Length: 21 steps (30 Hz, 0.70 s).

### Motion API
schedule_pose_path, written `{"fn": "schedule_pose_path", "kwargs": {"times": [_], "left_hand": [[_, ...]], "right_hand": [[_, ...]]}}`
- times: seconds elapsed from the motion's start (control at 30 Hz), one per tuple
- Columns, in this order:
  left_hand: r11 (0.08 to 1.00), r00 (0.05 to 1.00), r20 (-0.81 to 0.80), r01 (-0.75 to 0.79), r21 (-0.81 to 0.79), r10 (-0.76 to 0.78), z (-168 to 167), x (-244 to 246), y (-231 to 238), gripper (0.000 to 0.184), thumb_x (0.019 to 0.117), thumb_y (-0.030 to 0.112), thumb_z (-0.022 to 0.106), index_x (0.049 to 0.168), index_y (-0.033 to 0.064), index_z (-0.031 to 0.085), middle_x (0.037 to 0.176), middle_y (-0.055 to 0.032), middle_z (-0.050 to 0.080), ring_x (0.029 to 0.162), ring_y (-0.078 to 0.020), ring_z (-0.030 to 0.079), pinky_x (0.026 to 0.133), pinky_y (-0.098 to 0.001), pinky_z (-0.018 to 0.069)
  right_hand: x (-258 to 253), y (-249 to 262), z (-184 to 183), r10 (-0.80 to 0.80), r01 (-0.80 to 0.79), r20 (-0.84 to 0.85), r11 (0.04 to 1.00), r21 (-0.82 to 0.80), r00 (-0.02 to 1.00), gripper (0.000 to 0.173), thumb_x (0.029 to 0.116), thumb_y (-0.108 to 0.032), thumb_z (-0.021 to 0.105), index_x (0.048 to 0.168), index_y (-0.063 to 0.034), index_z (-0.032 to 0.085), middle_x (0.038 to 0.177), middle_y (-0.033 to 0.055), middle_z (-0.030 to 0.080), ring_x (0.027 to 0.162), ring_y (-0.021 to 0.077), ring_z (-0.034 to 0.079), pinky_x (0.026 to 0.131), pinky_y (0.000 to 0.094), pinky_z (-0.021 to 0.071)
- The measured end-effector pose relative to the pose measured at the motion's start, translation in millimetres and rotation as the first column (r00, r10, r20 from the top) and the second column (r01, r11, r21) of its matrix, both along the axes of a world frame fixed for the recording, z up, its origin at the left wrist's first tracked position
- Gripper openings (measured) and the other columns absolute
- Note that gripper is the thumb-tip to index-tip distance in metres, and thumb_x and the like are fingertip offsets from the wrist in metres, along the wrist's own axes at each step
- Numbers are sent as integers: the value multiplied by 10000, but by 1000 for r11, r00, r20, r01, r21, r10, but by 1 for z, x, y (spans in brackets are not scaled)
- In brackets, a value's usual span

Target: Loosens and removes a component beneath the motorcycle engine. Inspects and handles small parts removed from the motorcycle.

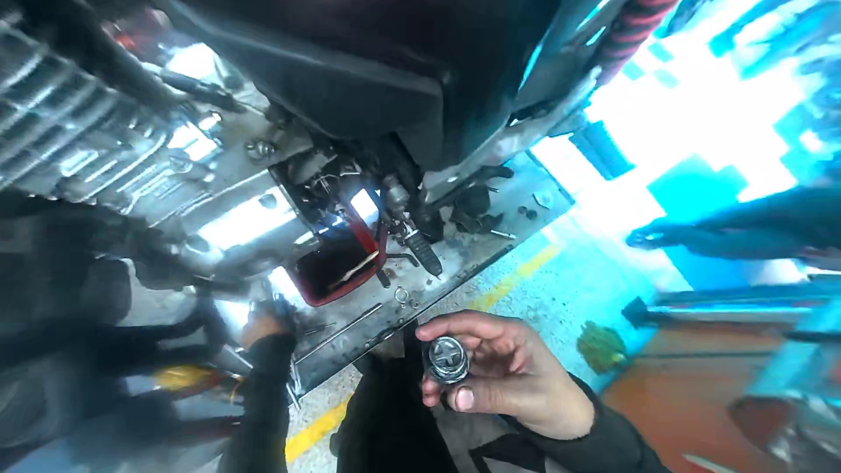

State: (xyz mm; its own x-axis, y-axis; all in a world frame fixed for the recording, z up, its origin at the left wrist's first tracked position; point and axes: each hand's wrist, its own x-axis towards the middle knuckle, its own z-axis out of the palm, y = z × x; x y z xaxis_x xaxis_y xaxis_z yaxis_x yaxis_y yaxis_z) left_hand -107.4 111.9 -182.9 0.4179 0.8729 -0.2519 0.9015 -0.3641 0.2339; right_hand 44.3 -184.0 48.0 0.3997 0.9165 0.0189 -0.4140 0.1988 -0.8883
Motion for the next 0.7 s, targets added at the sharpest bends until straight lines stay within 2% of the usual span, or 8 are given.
{"fn": "schedule_pose_path", "kwargs": {"times": [0.1,0.17,0.23,0.27,0.37,0.47,0.57,0.7], "left_hand": [[985,888,427,165,52,-171,38,-12,-23,420,948,169,697,1317,-22,634,1271,-293,642,1139,-454,647,968,-633,514],[924,548,746,276,266,-379,101,-16,-68,300,927,216,720,1137,2,720,1145,-179,710,1049,-289,698,920,-474,581],[852,220,862,387,353,-457,165,-24,-104,281,928,311,763,1180,195,723,1249,7,665,1173,-143,640,994,-341,565],[808,135,857,432,401,-498,190,-28,-116,314,926,339,770,1227,278,705,1298,67,630,1218,-116,608,1014,-313,549],[706,29,791,473,528,-611,226,-30,-131,348,907,279,798,1239,310,699,1333,78,601,1243,-123,571,1018,-284,516],[673,-25,760,448,589,-649,227,-26,-134,235,911,182,787,1133,240,739,1154,26,679,1084,-148,637,911,-303,549],[653,-28,732,429,624,-681,224,-26,-138,180,923,121,757,1091,177,727,1066,6,698,985,-148,663,866,-309,566],[674,21,735,416,610,-678,221,-23,-149,81,973,139,693,1052,154,682,1056,5,667,1016,-129,651,900,-289,562]], "right_hand": [[-17,-1,-1,-59,59,90,998,6,994,405,907,-122,778,1293,-57,673,1105,116,727,952,172,725,858,326,626],[-23,0,-2,-65,64,131,998,13,989,408,895,-151,796,1273,-46,685,1170,125,694,1005,189,705,880,338,620],[-27,1,-1,-50,47,155,999,20,987,406,886,-159,804,1253,-27,691,1210,129,676,1032,196,691,885,340,615],[-28,2,1,-37,34,166,999,25,985,406,883,-162,806,1247,-23,692,1223,123,673,1040,191,692,889,336,617],[-31,2,6,4,-12,200,999,40,980,408,881,-173,810,1244,-27,695,1186,81,692,1007,124,689,881,292,606],[-30,0,11,48,-56,183,998,39,982,416,892,-125,794,1277,-19,676,1108,88,728,959,105,703,870,277,605],[-28,-3,14,61,-68,138,997,44,989,428,903,-119,780,1304,-24,663,1112,93,736,973,109,711,880,276,604],[-26,-6,13,76,-83,104,995,60,992,425,921,-91,751,1323,-3,647,1119,108,733,978,117,713,889,281,602]]}}
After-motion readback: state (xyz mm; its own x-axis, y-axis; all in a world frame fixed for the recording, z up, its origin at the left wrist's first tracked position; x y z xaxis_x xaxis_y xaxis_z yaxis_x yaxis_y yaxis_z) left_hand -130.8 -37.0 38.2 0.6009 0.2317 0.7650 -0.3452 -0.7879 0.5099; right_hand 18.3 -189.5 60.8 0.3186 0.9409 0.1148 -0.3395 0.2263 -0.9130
